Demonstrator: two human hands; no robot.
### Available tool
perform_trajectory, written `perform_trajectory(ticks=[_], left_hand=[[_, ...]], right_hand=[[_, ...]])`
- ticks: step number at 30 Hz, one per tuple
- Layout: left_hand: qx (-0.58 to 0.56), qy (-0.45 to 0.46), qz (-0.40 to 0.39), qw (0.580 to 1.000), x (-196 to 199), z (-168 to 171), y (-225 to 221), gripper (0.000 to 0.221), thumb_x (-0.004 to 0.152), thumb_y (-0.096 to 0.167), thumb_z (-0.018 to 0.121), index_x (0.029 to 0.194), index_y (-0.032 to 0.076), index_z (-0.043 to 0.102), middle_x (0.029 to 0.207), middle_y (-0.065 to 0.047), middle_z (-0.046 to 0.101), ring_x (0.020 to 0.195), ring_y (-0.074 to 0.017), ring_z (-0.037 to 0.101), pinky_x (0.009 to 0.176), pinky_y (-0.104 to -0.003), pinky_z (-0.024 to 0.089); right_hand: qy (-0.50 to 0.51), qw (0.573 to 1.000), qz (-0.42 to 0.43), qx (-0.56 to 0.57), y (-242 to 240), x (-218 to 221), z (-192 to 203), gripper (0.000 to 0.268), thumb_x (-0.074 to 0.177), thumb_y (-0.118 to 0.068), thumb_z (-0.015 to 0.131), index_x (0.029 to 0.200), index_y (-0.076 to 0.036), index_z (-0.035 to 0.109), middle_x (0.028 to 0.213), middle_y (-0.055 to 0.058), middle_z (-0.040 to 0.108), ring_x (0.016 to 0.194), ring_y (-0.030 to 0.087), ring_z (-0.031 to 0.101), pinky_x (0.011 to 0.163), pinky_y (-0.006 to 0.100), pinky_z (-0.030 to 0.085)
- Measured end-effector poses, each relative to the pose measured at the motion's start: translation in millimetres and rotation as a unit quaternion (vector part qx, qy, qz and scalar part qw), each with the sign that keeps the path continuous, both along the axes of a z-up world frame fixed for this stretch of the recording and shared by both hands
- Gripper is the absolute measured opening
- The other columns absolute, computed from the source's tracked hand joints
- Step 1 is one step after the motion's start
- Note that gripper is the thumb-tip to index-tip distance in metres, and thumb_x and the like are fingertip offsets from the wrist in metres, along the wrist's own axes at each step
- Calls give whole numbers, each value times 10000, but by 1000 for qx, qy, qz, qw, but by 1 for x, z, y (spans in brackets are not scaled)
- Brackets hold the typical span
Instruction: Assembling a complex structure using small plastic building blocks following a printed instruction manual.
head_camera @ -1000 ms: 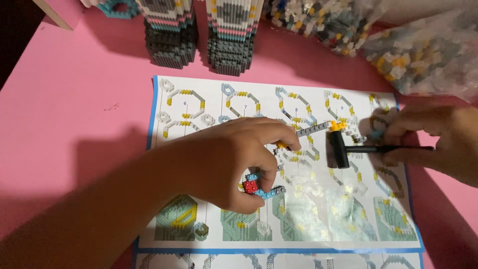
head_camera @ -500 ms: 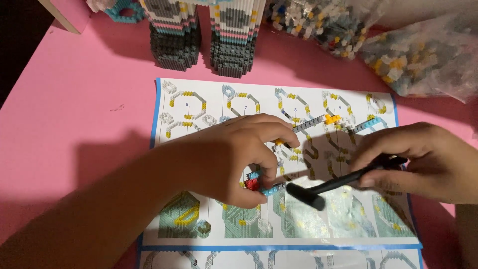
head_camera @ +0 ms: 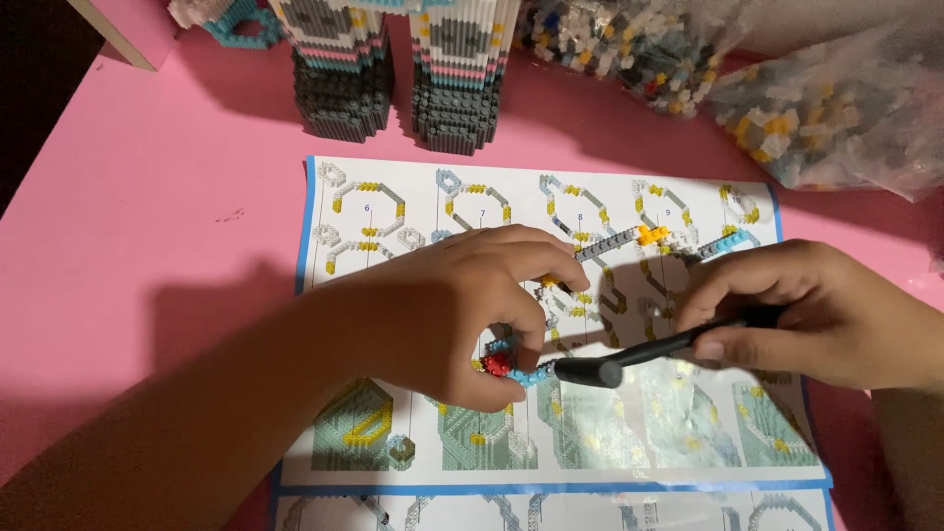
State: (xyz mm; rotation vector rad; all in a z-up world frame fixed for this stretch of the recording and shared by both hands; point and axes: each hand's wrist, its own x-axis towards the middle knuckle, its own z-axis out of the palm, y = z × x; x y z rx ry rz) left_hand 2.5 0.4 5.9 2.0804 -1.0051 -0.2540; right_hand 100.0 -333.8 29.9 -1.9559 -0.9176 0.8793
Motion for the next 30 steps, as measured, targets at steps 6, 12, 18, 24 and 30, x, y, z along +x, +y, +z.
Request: perform_trajectory(ticks=[6,12,18,24,30], left_hand=[[-12,-11,0,1000,-1,-1,0,157,776,268,829,710,140,768,1473,-147,585,1434,-385,486,1096,-587,383],[-16,-24,-3,1000,-1,2,-1,136,764,216,851,720,120,766,1458,-174,607,1413,-401,513,1074,-604,409],[34,46,18,998,0,6,-5,76,739,236,839,708,182,795,1543,-91,564,1516,-340,414,1161,-587,304],[-20,-4,2,1000,0,3,-6,109,720,145,830,729,141,721,1492,-176,591,1489,-438,477,1087,-613,435],[-19,-28,0,999,2,5,-10,110,760,173,836,732,156,731,1435,-163,605,1429,-424,521,1065,-578,438]], right_hand=[[-32,999,15,17,3,-2,3,107,816,-130,869,897,-85,923,666,-9,840,550,74,682,476,246,508],[-22,999,34,6,13,-5,4,108,846,-159,849,908,-112,924,710,-14,854,583,99,689,515,270,545],[-37,998,42,10,13,-5,4,168,842,-220,850,967,-114,887,773,-34,874,668,51,745,570,229,601],[-23,999,41,25,14,-5,6,141,862,-178,837,975,-99,870,768,-25,830,679,48,700,584,229,576],[-29,999,37,18,14,-5,8,129,868,-175,828,976,-117,867,753,-38,822,647,40,693,559,219,566]])
